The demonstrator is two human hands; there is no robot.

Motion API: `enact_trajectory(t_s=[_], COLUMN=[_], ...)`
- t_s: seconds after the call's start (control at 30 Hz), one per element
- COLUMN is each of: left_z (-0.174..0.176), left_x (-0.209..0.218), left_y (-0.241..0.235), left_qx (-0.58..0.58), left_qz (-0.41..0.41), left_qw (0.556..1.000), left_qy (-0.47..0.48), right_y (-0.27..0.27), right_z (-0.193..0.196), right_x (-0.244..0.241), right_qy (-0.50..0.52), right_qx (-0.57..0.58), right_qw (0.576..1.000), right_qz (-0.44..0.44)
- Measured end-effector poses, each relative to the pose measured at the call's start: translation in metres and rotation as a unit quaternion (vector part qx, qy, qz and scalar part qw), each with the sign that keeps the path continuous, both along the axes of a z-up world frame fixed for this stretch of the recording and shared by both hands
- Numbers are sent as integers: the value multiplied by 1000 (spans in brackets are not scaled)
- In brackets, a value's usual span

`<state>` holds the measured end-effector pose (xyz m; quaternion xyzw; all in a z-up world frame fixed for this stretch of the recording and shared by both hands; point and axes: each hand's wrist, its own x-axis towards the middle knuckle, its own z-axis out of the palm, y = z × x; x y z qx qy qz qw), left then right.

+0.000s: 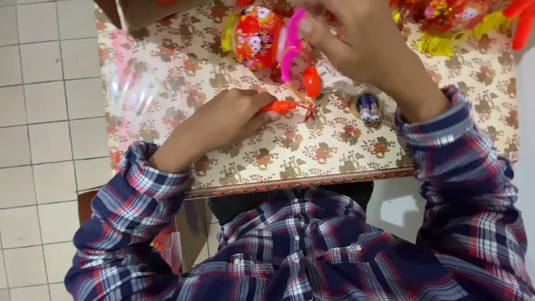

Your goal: Assembling small decorative lanterns or drums by fitting plastic parts together and applying adhesive.

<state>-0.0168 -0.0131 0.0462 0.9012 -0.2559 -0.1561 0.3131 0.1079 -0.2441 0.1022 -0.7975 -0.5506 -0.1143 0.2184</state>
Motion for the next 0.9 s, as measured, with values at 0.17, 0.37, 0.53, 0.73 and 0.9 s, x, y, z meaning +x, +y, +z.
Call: enact_trajectory(t_s=[0.17, 0.37, 0.53, 0.73, 0.9], left_z=[-6, -18, -11, 3, 2], left_x=[-2, 7, 3, -7, -11], left_y=[-21, -38, -46, -40, -42], left_qx=[97, 81, 91, 129, 169], left_qz=[-12, -16, 14, 30, 38], left_qw=[982, 956, 909, 846, 830], left_qy=[-162, -280, -406, -516, -530], right_y=[-35, -49, -51, -45, -44], right_z=[-36, -63, -65, -67, -67], right_x=[-6, -26, -29, -41, -47], right_qy=[-61, -216, -217, -173, -185], right_qx=[23, -102, -51, 2, 24], right_qw=[997, 970, 974, 985, 982], right_qz=[49, 42, 38, 12, -4])
